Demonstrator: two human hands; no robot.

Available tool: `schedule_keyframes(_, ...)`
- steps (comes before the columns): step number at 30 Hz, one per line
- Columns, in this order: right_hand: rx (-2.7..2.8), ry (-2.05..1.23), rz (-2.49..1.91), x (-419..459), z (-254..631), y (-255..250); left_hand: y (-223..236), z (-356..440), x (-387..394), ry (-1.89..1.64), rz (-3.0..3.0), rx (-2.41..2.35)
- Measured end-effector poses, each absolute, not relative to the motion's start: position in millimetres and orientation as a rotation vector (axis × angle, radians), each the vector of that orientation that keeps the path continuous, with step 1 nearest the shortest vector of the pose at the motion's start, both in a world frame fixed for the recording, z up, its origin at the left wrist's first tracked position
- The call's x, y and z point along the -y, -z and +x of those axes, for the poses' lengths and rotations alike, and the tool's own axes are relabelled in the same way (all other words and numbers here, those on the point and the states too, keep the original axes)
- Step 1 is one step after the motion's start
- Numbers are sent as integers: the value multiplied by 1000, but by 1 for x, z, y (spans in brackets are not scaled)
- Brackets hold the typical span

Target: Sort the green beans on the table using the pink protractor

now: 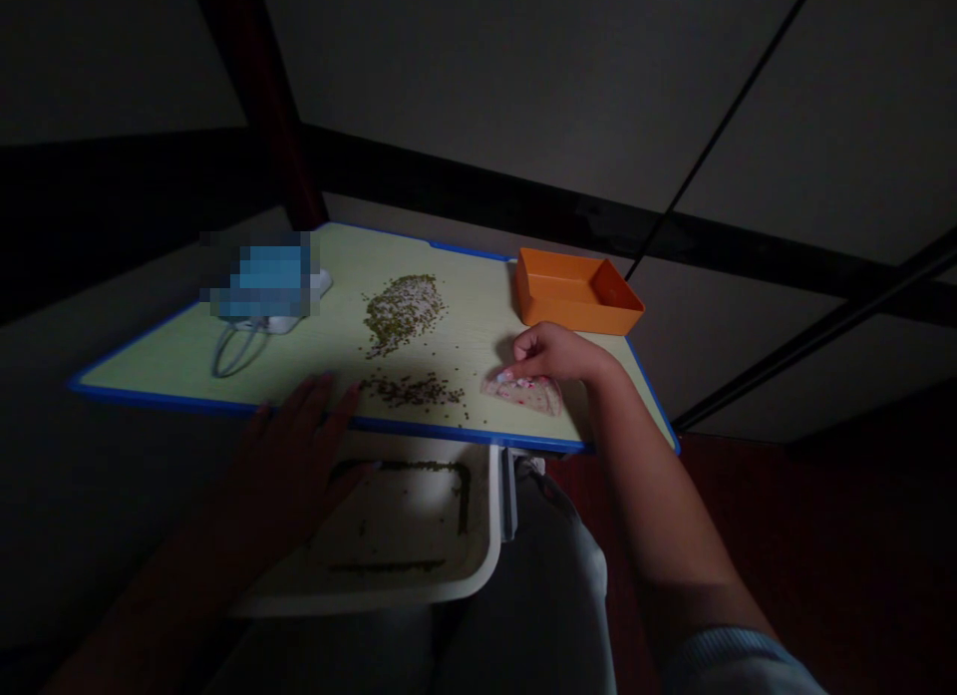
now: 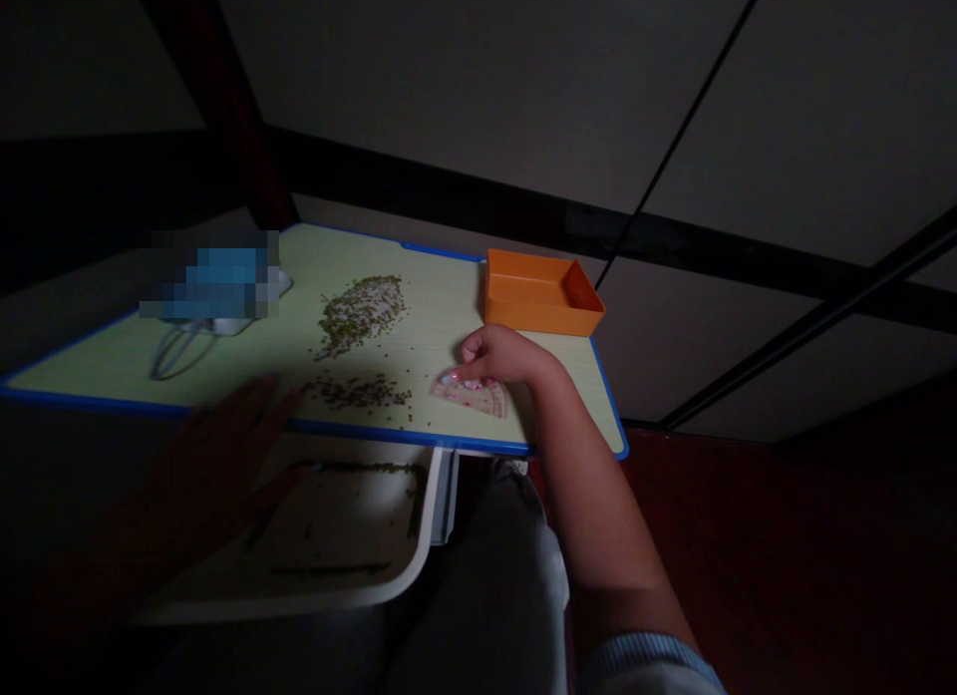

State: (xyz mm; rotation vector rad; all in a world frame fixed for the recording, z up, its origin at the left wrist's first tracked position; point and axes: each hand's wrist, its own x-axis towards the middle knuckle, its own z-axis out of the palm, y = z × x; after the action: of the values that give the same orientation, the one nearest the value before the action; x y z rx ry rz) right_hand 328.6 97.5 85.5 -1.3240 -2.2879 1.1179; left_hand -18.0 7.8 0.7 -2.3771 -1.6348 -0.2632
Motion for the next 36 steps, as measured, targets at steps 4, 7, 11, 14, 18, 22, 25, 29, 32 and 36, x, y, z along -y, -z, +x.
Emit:
schedule_keyframes(4, 2314, -1129, -1315, -96, 322, -84, -3, -16, -7, 234, -2361, 1634)
schedule_keyframes(7, 2321, -1143, -1278, -94, 314, -82, -3, -15, -7, 215, -2354, 1635)
schedule_keyframes(11, 2327, -1149, -1254, -93, 305, -78, -3, -16, -7, 201, -2355, 1626)
schedule_keyframes(14, 2331, -1090, -1293, -93, 300, -78, -3, -16, -7, 174, -2351, 1641)
schedule_keyframes(18, 2322, -1020, -1356, -93, 301, -79, -2, -15, -8, 192, -2338, 1622)
schedule_keyframes(22, 2307, -999, -1395, -93, 305, -80, -1, -16, -8, 200, -2329, 1597)
schedule_keyframes(25, 2304, -936, -1434, -93, 305, -81, 0, -17, -8, 196, -2324, 1584)
schedule_keyframes(29, 2312, -860, -1478, -91, 301, -82, -1, -16, -8, 203, -2329, 1587)
schedule_keyframes(32, 2314, -763, -1517, -90, 296, -83, -1, -16, -8, 215, -2326, 1579)
schedule_keyframes(36, 2306, -694, -1606, -88, 294, -86, 0, -16, -7, 211, -2322, 1566)
